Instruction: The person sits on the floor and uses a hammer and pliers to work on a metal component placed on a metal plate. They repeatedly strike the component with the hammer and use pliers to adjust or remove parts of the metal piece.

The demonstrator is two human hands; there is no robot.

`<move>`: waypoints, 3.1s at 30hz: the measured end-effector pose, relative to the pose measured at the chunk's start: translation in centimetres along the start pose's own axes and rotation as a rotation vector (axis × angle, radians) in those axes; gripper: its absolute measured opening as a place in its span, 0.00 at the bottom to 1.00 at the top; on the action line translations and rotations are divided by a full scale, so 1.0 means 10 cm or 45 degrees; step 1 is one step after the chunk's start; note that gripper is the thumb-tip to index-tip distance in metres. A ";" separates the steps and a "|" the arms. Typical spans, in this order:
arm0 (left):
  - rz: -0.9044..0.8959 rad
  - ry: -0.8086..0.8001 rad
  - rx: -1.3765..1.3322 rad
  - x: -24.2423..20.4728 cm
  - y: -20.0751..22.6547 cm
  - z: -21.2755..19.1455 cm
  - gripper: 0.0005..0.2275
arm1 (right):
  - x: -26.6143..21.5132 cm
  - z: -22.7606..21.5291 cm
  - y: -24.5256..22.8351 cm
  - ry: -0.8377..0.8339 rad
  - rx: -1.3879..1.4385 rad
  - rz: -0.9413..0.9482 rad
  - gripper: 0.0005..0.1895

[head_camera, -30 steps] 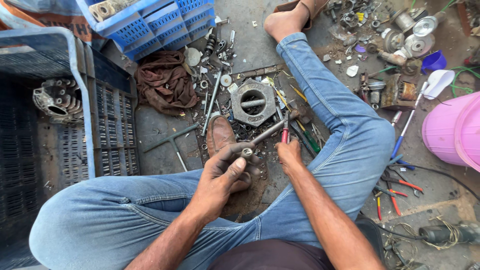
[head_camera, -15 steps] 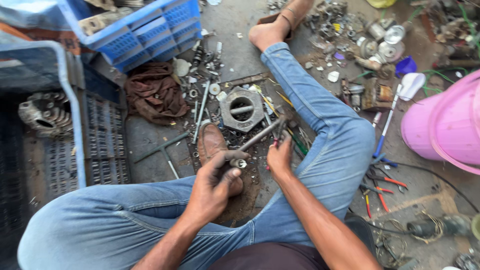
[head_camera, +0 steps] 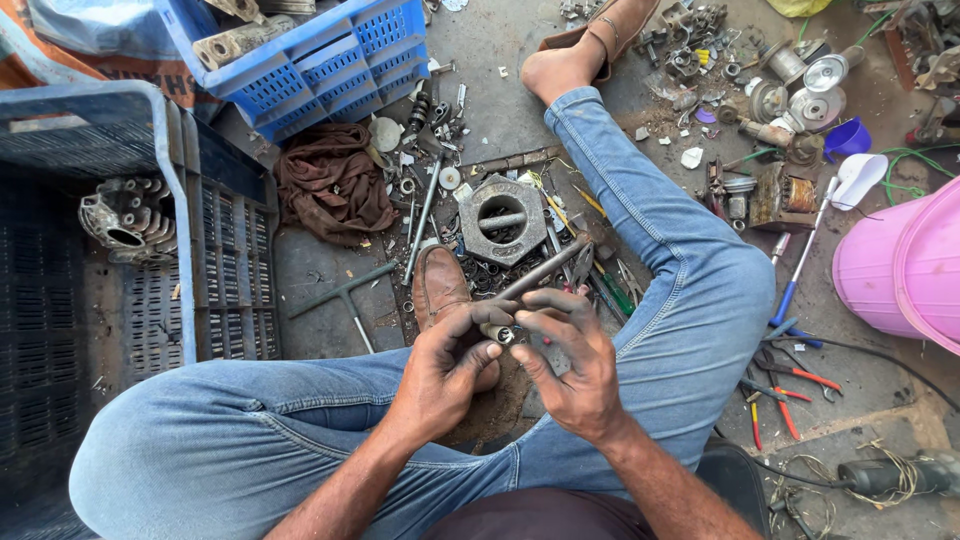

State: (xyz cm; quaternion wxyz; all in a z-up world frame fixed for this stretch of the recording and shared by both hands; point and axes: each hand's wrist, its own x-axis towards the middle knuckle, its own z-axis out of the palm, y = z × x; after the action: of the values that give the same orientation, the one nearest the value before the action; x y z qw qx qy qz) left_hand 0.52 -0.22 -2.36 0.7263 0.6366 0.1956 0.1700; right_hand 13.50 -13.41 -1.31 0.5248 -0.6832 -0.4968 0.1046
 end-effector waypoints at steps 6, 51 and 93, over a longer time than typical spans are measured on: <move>0.009 0.031 0.095 -0.01 0.01 0.00 0.11 | 0.05 -0.03 0.05 -0.072 0.003 0.043 0.08; -0.130 0.437 0.183 0.04 0.06 -0.21 0.09 | 0.59 0.16 1.72 0.469 0.198 0.999 0.13; 0.395 -0.212 0.651 0.55 1.14 -1.15 0.12 | 0.80 -0.01 -0.65 -0.626 -0.235 0.456 0.25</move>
State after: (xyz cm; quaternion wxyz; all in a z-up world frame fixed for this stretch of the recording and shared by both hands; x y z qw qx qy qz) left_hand -0.46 13.89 7.25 0.5217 0.8327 0.0723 0.1713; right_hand 13.80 -7.46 7.09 0.2979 -0.7588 -0.4881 0.3118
